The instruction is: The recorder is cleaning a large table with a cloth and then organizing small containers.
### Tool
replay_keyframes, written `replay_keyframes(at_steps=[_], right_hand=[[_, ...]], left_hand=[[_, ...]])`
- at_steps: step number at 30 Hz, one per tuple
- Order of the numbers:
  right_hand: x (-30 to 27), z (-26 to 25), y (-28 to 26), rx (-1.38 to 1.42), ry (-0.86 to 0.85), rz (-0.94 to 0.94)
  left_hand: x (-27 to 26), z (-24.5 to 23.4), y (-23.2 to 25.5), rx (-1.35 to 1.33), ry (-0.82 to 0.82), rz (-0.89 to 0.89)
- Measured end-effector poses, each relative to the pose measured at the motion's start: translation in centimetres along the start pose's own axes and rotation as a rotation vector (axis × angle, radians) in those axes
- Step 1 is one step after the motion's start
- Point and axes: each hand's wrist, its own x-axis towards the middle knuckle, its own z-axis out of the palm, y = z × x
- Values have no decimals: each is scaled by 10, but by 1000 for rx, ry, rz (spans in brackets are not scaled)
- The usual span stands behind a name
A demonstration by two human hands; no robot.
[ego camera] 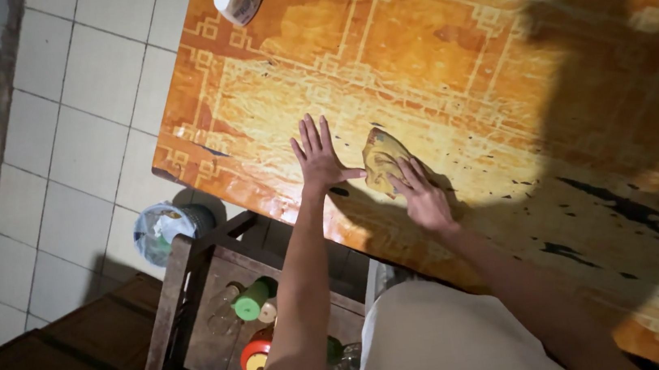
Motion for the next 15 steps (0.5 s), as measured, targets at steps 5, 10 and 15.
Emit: replay_keyframes(at_steps=[5,10,15], right_hand=[[4,0,35,-41,-167,60],[28,-33,81,-227,-32,153],[44,-39,138,1371,477,-281]], left_hand=[[1,-11,7,-8,-43,-23],[-3,-8,5,-5,-81,-28],[-2,0,2,2,2,5]])
